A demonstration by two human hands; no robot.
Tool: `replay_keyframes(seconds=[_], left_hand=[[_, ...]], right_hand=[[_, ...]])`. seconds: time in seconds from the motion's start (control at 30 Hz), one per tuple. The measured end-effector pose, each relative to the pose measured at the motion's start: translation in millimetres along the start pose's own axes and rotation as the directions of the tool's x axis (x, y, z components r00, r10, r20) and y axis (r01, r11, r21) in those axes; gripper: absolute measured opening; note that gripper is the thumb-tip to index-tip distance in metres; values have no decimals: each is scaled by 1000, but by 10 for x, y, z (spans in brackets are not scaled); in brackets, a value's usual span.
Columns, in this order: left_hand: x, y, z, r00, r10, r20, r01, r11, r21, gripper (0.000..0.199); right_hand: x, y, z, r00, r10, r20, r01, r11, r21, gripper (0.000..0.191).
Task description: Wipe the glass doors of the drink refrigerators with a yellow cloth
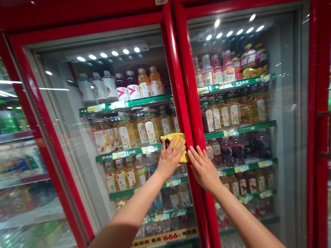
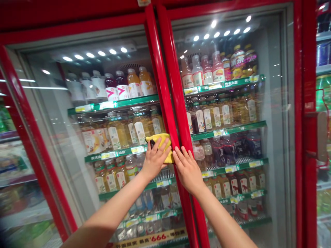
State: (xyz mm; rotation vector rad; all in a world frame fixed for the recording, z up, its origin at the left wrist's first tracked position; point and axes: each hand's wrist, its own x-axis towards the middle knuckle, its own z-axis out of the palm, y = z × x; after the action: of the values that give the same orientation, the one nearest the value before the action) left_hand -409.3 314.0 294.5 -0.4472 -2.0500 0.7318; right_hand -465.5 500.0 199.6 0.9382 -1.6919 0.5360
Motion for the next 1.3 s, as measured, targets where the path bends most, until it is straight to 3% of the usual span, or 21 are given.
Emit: replay_keyframes(seconds=[0.1, 0.2, 0.3, 0.47, 0.6, 0.67, 0.73, 0.8, 0.9, 0.97, 1.1, 1.17, 1.23, 1.3], left_hand=[[35, -127, -4, 996, 85, 2, -85, 996, 16, 82], [120, -257, -107, 998, -57, -11, 58, 998, 22, 97], [75, -197, -149, 982, -186, -16, 187, 982, 27, 107], [86, -72, -88, 1000, 4, 12, -5, 998, 59, 91], [300, -209, -183, 982, -186, -35, 188, 980, 59, 104], [277, -203, -200, 949, -306, -75, 309, 950, 49, 108], [162, -125, -155, 930, -353, -105, 359, 932, 48, 107], [53, -44, -89, 976, -205, -79, 210, 975, 65, 97], [65, -79, -84, 995, -91, -34, 94, 992, 89, 90], [150, -209, -159, 981, -185, -56, 189, 978, 87, 97], [126, -392, -262, 904, -409, -124, 418, 906, 64, 104], [-4, -369, -222, 921, -369, -123, 380, 922, 76, 104], [-104, -335, -162, 973, -215, -88, 223, 971, 92, 97], [-105, -368, -144, 997, -59, -43, 63, 994, 92, 85]], right_hand=[[223, 58, -57, 998, -54, -24, 54, 999, -1, 77], [474, 159, -143, 994, -105, -27, 105, 994, 5, 71], [640, 261, -230, 987, -159, -13, 159, 987, 4, 67], [788, 377, -296, 977, -215, 3, 215, 976, -28, 61], [856, 419, -304, 968, -249, 9, 249, 967, -57, 59], [842, 430, -304, 970, -244, 13, 244, 968, -56, 61], [809, 435, -301, 974, -228, 13, 228, 973, -43, 65], [792, 427, -292, 978, -211, 5, 211, 977, -23, 66], [851, 376, -267, 981, -191, -29, 191, 982, -9, 65], [929, 320, -242, 980, -192, -51, 191, 981, -11, 65], [1034, 215, -180, 976, -203, -81, 204, 979, -5, 68], [1048, 181, -151, 972, -207, -115, 209, 978, 8, 70], [1067, 151, -129, 965, -218, -144, 222, 975, 19, 70], [1111, 119, -115, 961, -229, -157, 234, 972, 20, 69]])
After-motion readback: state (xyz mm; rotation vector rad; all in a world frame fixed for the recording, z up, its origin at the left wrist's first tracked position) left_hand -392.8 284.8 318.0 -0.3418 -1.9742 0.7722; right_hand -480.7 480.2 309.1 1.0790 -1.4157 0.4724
